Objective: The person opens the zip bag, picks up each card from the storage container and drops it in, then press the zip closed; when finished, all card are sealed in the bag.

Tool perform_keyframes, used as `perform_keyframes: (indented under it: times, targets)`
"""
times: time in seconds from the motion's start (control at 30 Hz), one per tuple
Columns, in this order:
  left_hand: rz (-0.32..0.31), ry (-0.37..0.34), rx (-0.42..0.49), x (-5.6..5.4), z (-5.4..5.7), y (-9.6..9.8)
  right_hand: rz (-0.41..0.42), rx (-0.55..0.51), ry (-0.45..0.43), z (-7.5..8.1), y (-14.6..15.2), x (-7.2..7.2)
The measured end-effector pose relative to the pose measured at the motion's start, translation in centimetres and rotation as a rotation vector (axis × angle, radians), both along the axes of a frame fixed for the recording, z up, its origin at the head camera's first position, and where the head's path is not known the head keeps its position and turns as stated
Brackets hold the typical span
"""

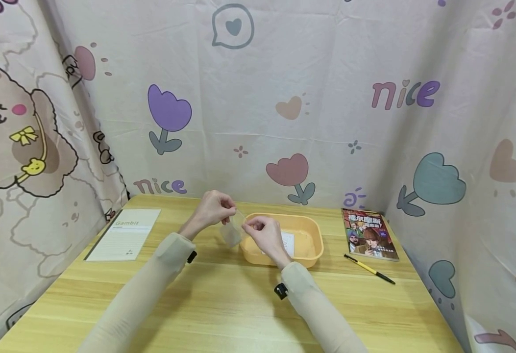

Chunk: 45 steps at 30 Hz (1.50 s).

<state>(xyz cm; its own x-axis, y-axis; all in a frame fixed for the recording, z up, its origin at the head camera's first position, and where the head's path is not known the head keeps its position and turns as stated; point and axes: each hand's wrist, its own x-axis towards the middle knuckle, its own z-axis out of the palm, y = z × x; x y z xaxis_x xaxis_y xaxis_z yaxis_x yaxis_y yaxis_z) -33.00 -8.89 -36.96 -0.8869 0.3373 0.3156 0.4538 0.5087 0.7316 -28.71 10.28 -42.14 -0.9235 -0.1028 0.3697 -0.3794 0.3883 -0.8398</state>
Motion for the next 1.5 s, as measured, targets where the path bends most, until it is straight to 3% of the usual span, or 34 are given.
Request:
perform_keyframes:
  times: [0.17, 0.5, 0.73, 0.93, 1.17, 1.4, 1.5]
  targets:
    - [-0.002, -0.005, 0.001, 0.0, 0.0, -0.1, 0.094, -0.074, -0.066, 2.0, 0.5, 1.5]
    - [-0.017, -0.013, -0.013, 0.0, 0.0, -0.4, 0.230, -0.169, -0.123, 1.5, 2.3, 0.5]
    - [-0.028, -0.025, -0.017, 0.1, 0.3, -0.7, 0.254, -0.194, -0.195, 1.5, 4.4, -0.5]
    - [-0.039, -0.014, -0.015, 0.1, 0.2, -0.9, 0.245, -0.149, -0.225, 1.7, 6.3, -1.4]
    - [-0.046, -0.006, -0.010, 0.0, 0.2, -1.0, 0.255, -0.007, -0.241, 1.8, 8.4, -2.3]
    - [-0.046, -0.015, -0.008, 0.0, 0.2, -0.9, 0.281, 0.084, -0.239, -1.3, 10.4, -4.9]
    - [-0.042, -0.019, -0.012, 0.0, 0.2, -1.0, 0.291, 0.101, -0.243, -2.0, 11.0, -5.3]
